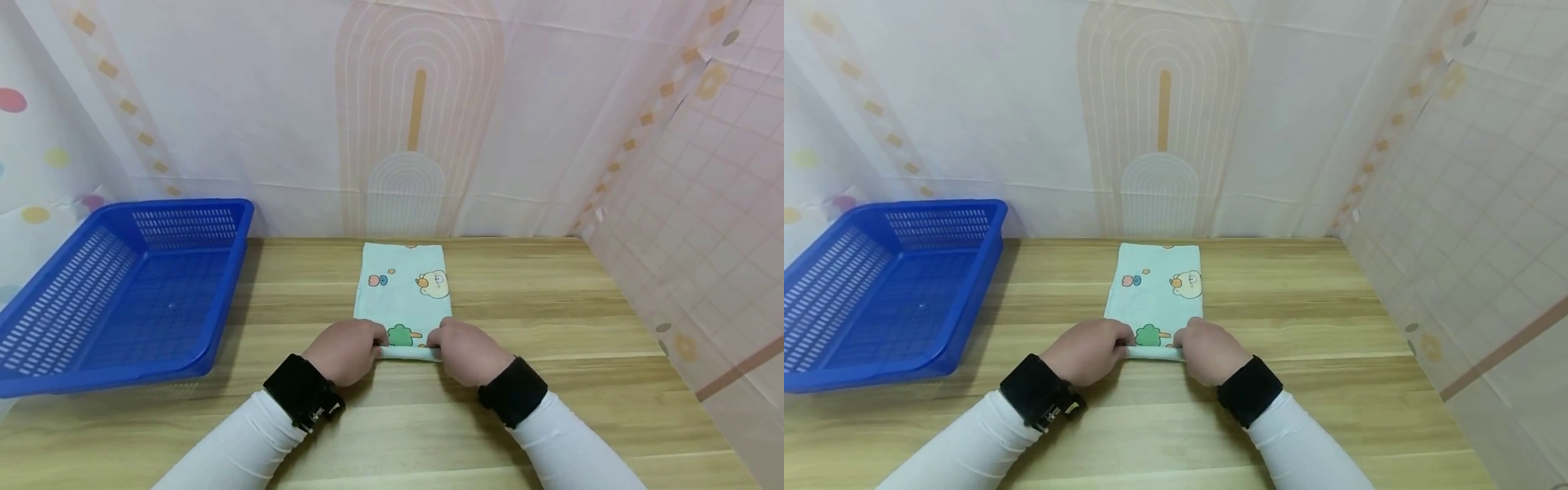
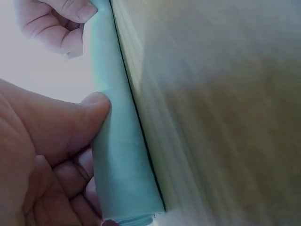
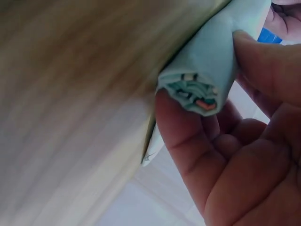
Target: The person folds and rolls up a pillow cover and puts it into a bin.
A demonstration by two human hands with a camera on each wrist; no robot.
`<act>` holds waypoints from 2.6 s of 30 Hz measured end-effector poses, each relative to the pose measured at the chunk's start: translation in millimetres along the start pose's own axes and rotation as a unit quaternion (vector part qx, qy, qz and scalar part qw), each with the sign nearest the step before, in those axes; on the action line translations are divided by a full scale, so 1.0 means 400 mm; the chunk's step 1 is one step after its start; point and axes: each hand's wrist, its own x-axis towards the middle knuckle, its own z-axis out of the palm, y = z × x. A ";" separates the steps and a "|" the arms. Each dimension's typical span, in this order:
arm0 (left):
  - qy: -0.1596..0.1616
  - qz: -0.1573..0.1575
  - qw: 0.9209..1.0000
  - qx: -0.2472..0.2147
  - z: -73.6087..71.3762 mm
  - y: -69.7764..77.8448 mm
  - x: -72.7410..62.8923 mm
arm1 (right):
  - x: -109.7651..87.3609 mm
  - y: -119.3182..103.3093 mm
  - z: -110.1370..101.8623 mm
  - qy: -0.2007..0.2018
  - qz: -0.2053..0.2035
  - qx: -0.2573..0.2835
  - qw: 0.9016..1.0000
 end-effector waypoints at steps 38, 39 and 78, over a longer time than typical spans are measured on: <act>0.050 -0.011 0.997 0.052 -0.007 0.015 0.017 | 0.029 -0.007 -0.004 0.031 0.031 0.006 0.999; 0.058 -0.009 0.997 0.055 -0.006 0.016 0.018 | 0.027 -0.007 -0.004 0.036 0.026 0.006 0.999; 0.065 0.012 0.994 0.087 0.004 0.027 -0.010 | 0.006 -0.011 0.006 0.058 -0.004 -0.036 0.998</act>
